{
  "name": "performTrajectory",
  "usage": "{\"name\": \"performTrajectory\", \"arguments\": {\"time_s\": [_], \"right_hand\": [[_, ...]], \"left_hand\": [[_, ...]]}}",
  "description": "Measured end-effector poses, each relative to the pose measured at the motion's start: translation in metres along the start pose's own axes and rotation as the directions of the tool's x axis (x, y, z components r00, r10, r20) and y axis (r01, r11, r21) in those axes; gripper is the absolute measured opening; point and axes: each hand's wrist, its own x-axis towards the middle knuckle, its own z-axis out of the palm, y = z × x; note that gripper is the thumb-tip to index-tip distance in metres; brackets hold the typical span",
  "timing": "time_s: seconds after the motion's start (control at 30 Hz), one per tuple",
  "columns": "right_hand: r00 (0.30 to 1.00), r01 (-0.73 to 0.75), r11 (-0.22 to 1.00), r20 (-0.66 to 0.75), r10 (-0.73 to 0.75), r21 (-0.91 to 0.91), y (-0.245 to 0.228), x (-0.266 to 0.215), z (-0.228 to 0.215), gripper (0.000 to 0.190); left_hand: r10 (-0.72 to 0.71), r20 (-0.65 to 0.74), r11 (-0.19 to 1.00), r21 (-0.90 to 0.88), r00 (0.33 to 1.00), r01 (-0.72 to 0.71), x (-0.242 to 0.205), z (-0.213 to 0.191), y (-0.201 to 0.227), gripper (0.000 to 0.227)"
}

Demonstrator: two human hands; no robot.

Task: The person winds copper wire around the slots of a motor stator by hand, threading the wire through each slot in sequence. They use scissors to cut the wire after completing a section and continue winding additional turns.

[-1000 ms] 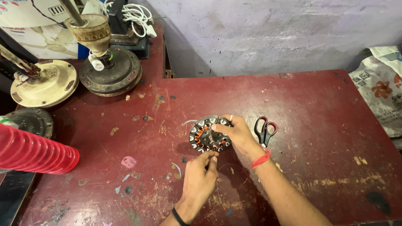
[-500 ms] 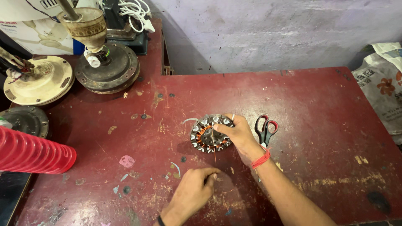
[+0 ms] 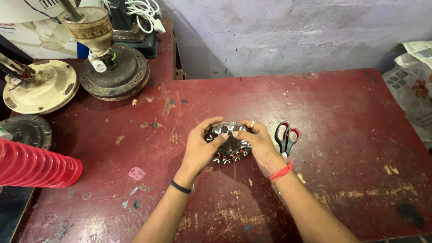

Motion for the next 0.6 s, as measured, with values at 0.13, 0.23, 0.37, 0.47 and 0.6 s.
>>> {"name": "performTrajectory", "arguments": {"time_s": [0.13, 0.23, 0.37, 0.47, 0.6], "right_hand": [[0.999, 0.025, 0.999, -0.038, -0.026, -0.04, 0.008, -0.002, 0.003, 0.021], [0.997, 0.047, 0.987, -0.054, -0.056, -0.157, 0.001, -0.004, 0.007, 0.022], [0.943, 0.194, 0.838, -0.138, -0.302, -0.51, -0.024, -0.022, 0.008, 0.031], [0.965, 0.102, 0.797, -0.134, -0.224, -0.595, -0.049, -0.058, 0.005, 0.027], [0.907, 0.261, 0.757, 0.42, 0.02, -0.599, -0.088, -0.106, 0.006, 0.029]], "left_hand": [[-0.055, -0.003, 0.996, -0.075, 0.999, 0.054, 0.004, 0.007, -0.013, 0.036], [-0.085, 0.028, 0.992, -0.09, 0.996, 0.087, 0.006, 0.002, -0.016, 0.034], [-0.083, 0.095, 0.994, -0.069, 0.992, 0.09, 0.012, 0.0, -0.021, 0.032], [-0.09, 0.097, 0.977, -0.186, 0.991, 0.107, 0.011, 0.007, -0.027, 0.029], [-0.065, 0.083, 0.981, -0.175, 0.994, 0.079, 0.012, 0.014, -0.028, 0.03]]}}
